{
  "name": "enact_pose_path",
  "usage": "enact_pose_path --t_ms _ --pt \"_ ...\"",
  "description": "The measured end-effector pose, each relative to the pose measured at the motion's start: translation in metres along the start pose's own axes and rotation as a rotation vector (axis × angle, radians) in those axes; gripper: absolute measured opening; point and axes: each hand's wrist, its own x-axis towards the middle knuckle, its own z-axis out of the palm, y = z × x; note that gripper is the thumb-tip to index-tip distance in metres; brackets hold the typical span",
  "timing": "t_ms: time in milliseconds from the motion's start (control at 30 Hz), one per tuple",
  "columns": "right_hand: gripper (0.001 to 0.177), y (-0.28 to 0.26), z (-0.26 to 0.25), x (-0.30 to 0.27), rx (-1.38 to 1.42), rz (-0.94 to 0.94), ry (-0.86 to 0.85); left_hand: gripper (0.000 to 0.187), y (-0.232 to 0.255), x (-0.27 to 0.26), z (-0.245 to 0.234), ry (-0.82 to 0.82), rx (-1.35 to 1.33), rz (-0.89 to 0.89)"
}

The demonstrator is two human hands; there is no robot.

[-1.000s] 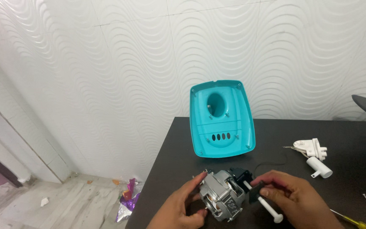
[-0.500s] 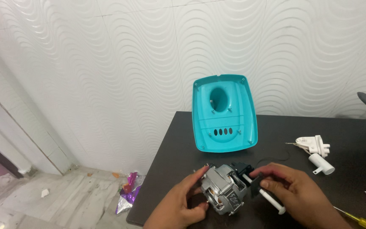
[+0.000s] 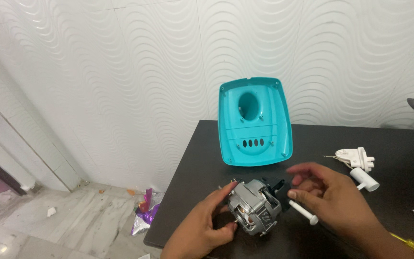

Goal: The person disassembles and reassembles an electric fan motor. They use a screwdriver to remove screws, detach the motor housing, and then reattach the components, securing them with screws.

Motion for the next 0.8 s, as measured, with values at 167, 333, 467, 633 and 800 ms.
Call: enact_pose_path --t_ms 167,333,467,633,800 --pt "0.031 -0.005 0.0 0.004 -0.039 0.002 -0.019 0.082 -0.003 -0.001 0.0 -0.001 0.006 0.035" --pt "0.039 0.002 -0.002 0.013 -0.191 0.036 -0.048 0.085 -0.005 0.003 -0.003 -0.032 -0.019 0.051" --pt "0.054 0.017 0.003 0.021 0.226 -0.05 -0.171 0.083 -0.008 0.001 0.0 -0.01 -0.029 0.085" --pt "0.045 0.017 0.003 0.013 0.028 0.014 -0.164 0.08 -0.007 0.002 -0.003 0.007 0.132 0.217" --pt "0.043 0.018 0.01 0.006 -0.14 -0.037 -0.059 0.076 -0.022 -0.004 -0.004 0.032 0.144 0.308"
